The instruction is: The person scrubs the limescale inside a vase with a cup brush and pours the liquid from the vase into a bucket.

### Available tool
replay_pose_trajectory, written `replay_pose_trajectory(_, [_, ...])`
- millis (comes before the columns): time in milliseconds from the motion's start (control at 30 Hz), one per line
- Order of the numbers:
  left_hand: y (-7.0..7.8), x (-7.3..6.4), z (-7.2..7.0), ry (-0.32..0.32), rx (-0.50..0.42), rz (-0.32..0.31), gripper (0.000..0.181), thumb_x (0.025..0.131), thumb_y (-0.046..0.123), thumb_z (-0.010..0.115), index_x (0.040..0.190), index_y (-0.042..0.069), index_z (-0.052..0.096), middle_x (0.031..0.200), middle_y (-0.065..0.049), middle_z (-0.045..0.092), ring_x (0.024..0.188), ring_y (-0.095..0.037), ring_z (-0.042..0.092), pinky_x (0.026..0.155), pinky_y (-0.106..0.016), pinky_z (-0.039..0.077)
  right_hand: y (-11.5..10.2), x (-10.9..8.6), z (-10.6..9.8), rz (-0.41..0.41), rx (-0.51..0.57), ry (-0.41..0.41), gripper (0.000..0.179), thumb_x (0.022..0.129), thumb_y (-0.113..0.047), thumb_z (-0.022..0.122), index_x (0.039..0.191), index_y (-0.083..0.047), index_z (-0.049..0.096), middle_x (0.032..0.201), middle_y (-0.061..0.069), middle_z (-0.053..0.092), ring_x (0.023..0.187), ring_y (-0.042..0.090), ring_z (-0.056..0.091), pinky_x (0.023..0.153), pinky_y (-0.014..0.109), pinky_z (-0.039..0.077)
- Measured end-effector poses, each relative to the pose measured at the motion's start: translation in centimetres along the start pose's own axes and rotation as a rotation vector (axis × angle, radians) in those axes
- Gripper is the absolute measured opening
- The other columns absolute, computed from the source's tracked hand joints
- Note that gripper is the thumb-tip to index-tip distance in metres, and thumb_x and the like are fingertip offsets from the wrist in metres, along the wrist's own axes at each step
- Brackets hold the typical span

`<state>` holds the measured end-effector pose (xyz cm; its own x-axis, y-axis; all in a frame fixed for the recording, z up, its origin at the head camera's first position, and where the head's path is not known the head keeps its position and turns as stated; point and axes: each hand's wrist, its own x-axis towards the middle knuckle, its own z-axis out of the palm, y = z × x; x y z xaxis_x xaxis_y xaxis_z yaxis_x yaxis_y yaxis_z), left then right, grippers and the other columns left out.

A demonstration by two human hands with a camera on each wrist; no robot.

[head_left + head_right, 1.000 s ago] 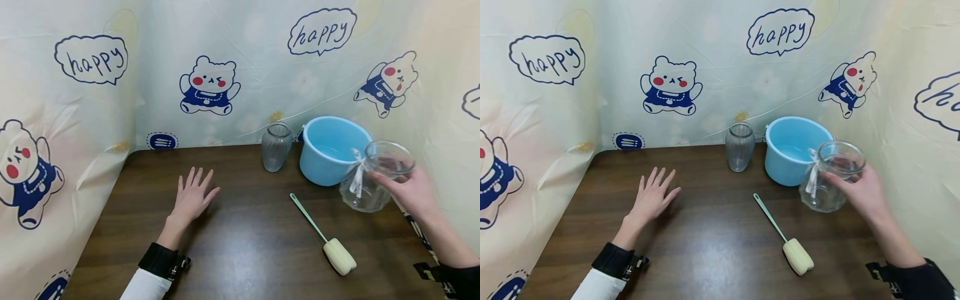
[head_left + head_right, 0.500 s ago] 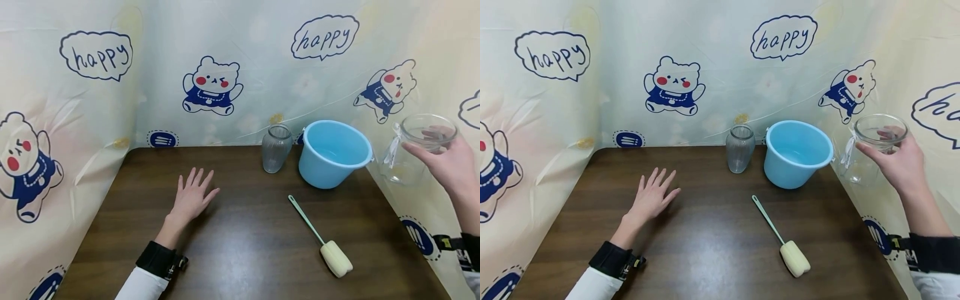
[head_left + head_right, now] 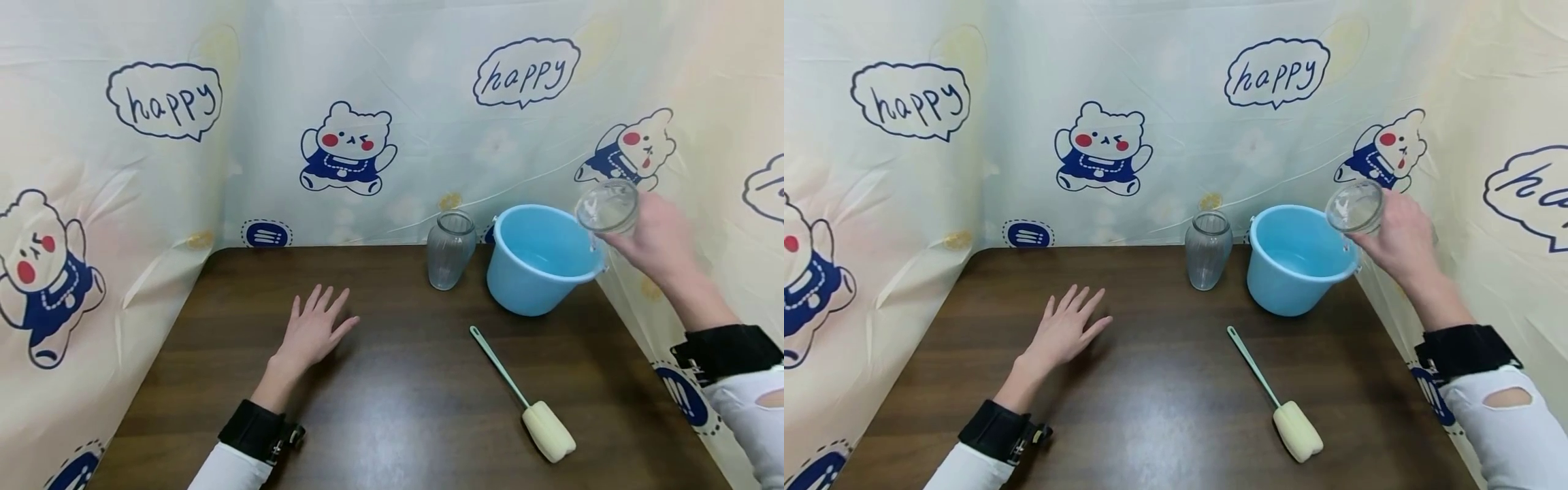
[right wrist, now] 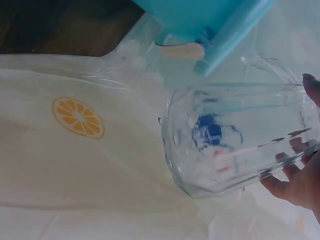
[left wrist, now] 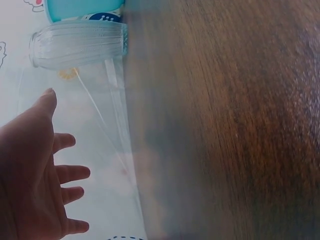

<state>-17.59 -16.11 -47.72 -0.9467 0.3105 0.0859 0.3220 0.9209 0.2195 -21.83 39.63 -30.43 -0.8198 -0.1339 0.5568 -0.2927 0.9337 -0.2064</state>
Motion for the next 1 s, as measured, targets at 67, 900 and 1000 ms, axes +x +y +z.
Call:
replay_pose_trajectory(67, [-0.1,-0.1,0.1,0.003,-0.003,-0.002,0.073,0.096,0.065,0.037,0.154,0.022,0.033,0.155,-0.018,0.034,0.145,-0.035,0.013,0.111,-0.069,0.011,-0.2,0.1,0.9,-0.031,-0.114,-0.018,0.074,0.076,-0.023,0.08,0.135,0.006,0.048,0.114,0.037,0.058,0.1,0.051,0.05,0.081,0.068,0.042])
replay_pose_trajectory(900, [0.0,0.0,0.1,-0.008,0.002,0.004,0.075,0.095,0.067,0.036,0.154,0.021,0.035,0.156,-0.018,0.031,0.145,-0.035,0.011,0.11,-0.069,0.011,0.8,-0.7,3.9,-0.385,-0.417,-0.098,0.074,0.066,0.005,0.079,0.134,-0.007,0.053,0.128,0.024,0.054,0.126,0.041,0.035,0.115,0.059,0.014])
replay_pose_trajectory(1000, [0.1,0.1,0.1,-0.004,-0.006,0.002,0.074,0.095,0.066,0.036,0.154,0.021,0.034,0.156,-0.018,0.032,0.145,-0.035,0.012,0.11,-0.069,0.011,1.0,-0.7,4.0,-0.387,-0.421,-0.101,0.073,0.067,0.005,0.078,0.134,-0.007,0.052,0.128,0.024,0.054,0.126,0.041,0.035,0.115,0.06,0.014])
